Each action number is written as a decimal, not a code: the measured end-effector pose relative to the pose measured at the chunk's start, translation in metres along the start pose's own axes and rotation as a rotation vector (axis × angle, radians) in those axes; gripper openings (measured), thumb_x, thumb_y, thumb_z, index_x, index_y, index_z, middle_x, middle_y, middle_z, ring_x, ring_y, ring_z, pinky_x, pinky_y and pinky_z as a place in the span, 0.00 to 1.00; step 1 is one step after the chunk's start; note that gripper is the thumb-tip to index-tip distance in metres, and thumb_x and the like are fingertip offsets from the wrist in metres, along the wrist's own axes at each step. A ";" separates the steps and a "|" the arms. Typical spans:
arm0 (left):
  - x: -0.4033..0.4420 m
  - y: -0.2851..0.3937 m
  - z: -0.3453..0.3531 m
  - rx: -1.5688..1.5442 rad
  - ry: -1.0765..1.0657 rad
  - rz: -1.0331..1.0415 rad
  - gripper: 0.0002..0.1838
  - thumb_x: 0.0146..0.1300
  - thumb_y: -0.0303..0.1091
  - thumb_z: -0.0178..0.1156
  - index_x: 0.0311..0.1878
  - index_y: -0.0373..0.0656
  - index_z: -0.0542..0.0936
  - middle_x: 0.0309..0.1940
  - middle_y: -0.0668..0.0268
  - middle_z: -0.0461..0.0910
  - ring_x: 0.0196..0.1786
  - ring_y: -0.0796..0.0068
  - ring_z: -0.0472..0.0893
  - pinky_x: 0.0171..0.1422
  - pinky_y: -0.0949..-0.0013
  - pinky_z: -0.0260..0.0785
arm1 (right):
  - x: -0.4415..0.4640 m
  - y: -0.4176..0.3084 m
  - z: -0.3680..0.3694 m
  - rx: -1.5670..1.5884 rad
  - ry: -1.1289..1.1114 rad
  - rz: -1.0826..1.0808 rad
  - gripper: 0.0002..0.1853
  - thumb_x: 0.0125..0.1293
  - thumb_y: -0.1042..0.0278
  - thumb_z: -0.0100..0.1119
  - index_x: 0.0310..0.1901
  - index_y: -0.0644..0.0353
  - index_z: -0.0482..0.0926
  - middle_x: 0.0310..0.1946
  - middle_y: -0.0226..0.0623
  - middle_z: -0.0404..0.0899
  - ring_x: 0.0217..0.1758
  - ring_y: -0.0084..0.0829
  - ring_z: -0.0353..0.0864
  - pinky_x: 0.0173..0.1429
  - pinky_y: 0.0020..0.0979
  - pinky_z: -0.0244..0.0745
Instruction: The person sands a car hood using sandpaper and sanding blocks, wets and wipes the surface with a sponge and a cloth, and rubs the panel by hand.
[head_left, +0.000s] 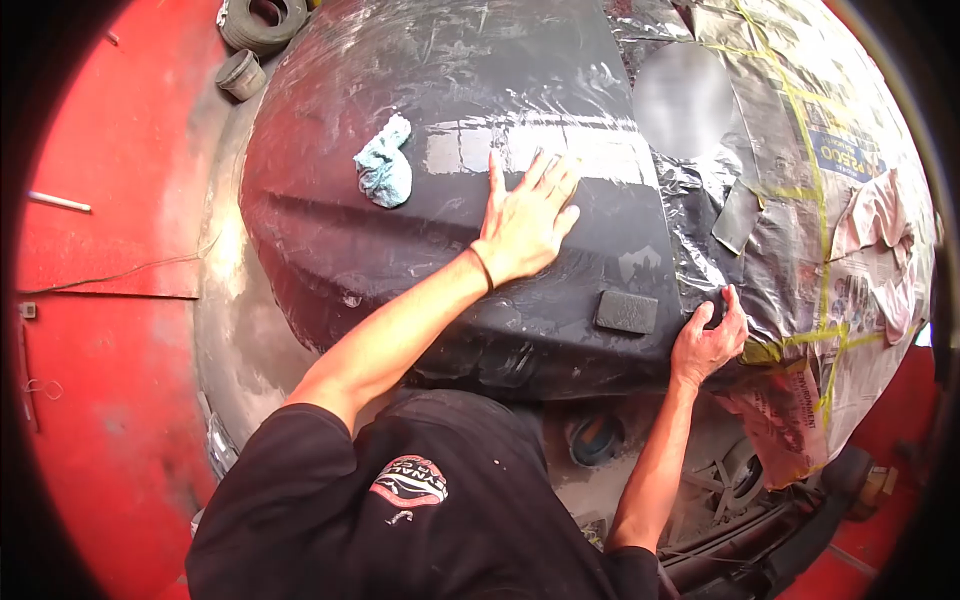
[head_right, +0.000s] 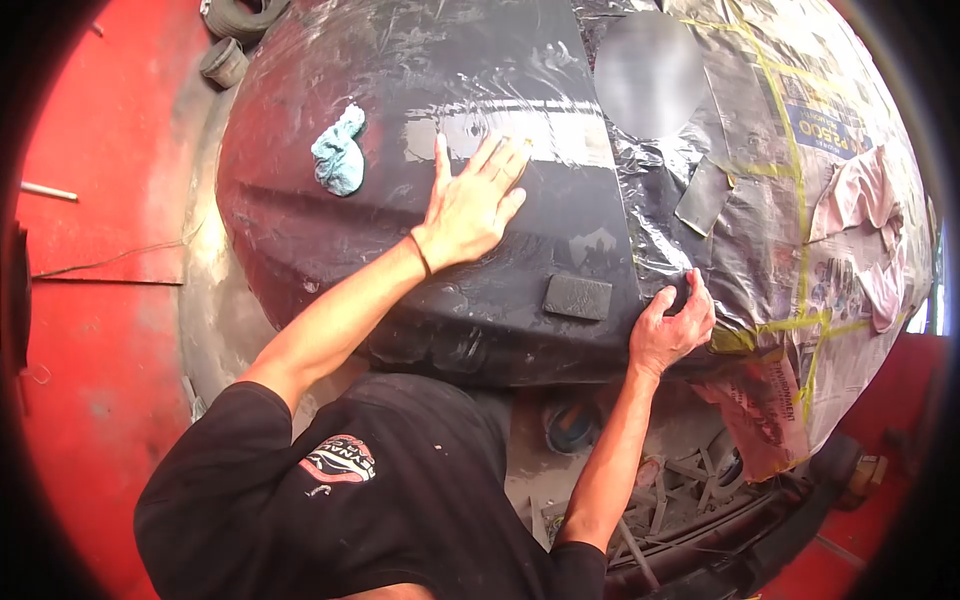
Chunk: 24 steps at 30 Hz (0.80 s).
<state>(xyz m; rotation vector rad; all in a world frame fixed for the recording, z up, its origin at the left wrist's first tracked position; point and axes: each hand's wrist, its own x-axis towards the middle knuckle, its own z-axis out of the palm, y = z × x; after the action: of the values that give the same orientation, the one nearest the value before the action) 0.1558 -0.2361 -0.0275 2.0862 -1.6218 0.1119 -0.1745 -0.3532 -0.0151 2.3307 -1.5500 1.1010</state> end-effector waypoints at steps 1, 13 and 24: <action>0.018 -0.001 -0.006 0.000 -0.054 -0.014 0.36 0.89 0.51 0.49 0.93 0.51 0.63 0.94 0.61 0.60 0.98 0.57 0.51 0.90 0.10 0.28 | 0.000 0.001 0.000 0.008 0.003 -0.004 0.26 0.74 0.67 0.66 0.73 0.52 0.85 0.67 0.30 0.89 0.77 0.41 0.79 0.83 0.50 0.65; 0.039 -0.038 -0.017 0.158 -0.114 0.219 0.36 0.90 0.49 0.50 0.95 0.57 0.60 0.94 0.68 0.63 0.98 0.48 0.47 0.89 0.07 0.27 | 0.002 -0.002 -0.004 0.019 0.017 -0.036 0.26 0.74 0.68 0.67 0.73 0.55 0.85 0.67 0.34 0.89 0.75 0.44 0.81 0.82 0.50 0.68; 0.030 -0.048 -0.025 0.156 -0.135 0.255 0.35 0.90 0.50 0.50 0.94 0.56 0.61 0.93 0.71 0.64 0.98 0.51 0.46 0.90 0.09 0.25 | 0.000 0.000 -0.003 -0.002 -0.002 -0.032 0.27 0.74 0.67 0.66 0.74 0.54 0.84 0.68 0.32 0.88 0.77 0.43 0.79 0.82 0.51 0.66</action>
<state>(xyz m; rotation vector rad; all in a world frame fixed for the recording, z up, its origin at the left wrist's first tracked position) 0.2149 -0.2437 -0.0113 2.0270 -2.0151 0.1929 -0.1754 -0.3519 -0.0130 2.3474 -1.5085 1.0901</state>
